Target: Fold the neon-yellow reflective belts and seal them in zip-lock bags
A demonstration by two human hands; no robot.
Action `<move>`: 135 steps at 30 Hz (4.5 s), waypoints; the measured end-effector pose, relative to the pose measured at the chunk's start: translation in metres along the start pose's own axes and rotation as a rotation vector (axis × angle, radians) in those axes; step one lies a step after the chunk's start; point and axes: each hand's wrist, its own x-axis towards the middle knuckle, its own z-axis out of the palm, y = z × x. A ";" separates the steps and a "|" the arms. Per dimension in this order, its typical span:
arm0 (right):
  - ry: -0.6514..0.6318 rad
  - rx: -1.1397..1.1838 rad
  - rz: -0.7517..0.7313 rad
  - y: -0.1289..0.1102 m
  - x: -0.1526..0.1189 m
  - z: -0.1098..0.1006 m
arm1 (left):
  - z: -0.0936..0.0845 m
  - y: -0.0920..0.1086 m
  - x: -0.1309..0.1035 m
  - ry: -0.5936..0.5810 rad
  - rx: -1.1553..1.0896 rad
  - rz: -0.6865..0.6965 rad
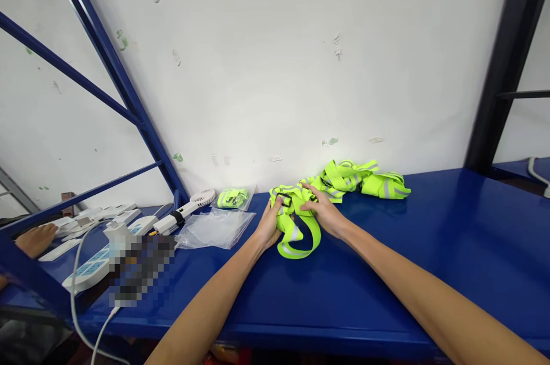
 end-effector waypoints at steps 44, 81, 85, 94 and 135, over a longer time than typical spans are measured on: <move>0.385 -0.728 -0.388 0.005 0.011 -0.030 | 0.015 0.018 -0.025 -0.276 0.480 0.009; -0.094 0.030 0.129 0.011 -0.008 0.005 | -0.013 0.032 -0.014 -0.380 1.377 0.399; -0.163 -0.173 0.102 0.001 -0.014 0.001 | -0.014 0.031 -0.014 -0.357 1.390 0.397; -0.395 -0.487 -0.040 -0.008 -0.017 -0.009 | -0.012 0.045 -0.016 -0.542 1.540 0.428; 0.251 -0.560 0.012 0.003 -0.004 -0.005 | -0.031 0.103 -0.039 0.027 1.706 0.926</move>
